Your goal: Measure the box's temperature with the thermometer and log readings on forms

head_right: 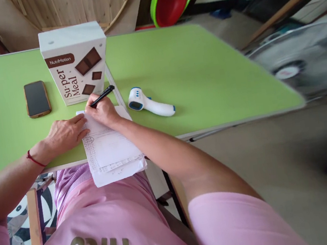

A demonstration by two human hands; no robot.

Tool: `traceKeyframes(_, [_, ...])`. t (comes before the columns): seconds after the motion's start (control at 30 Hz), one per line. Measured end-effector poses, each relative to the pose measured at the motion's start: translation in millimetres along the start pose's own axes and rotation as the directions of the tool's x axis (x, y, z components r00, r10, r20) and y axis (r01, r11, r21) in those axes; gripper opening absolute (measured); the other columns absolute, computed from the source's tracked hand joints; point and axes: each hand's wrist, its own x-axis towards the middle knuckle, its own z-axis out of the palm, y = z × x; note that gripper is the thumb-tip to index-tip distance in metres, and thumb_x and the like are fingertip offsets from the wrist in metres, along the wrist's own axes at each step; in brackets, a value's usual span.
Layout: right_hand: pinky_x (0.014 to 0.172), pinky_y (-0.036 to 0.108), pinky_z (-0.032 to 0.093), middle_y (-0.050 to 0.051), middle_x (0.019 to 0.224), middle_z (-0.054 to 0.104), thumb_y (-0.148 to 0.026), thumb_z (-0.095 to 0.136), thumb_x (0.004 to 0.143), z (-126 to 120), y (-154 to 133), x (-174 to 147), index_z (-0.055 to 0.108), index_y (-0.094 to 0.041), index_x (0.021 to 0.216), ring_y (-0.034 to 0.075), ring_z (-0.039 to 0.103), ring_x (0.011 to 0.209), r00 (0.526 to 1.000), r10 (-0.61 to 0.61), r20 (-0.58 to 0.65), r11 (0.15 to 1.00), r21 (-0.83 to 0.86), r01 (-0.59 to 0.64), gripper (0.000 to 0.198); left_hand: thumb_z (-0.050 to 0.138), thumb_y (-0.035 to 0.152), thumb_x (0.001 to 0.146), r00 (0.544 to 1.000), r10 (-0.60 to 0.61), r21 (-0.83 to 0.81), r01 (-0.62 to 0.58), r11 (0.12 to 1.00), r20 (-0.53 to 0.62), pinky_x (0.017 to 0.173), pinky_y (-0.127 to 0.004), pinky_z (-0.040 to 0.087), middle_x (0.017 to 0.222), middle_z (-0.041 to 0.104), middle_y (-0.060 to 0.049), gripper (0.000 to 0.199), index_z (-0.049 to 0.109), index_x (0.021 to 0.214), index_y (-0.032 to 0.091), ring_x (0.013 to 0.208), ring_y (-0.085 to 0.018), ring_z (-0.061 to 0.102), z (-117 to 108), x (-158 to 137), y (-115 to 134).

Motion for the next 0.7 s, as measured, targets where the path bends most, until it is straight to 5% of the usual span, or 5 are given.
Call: traceKeyframes(0.7, [0.066,0.031,0.044,-0.003,0.062,0.053,-0.019,0.059,0.076,0.4,-2.0,-0.5,0.047,-0.025,0.066,0.015,0.047,0.064,0.998,0.055,-0.039,0.998,0.0,-0.055,0.017,0.039,0.038,0.108,1.0,-0.016,0.0,0.016,1.0,-0.003,0.055,-0.038,0.037,0.138,0.065,-0.01,0.04,0.059,0.129,0.01,0.099,-0.029,0.072,-2.0,0.3,-1.2])
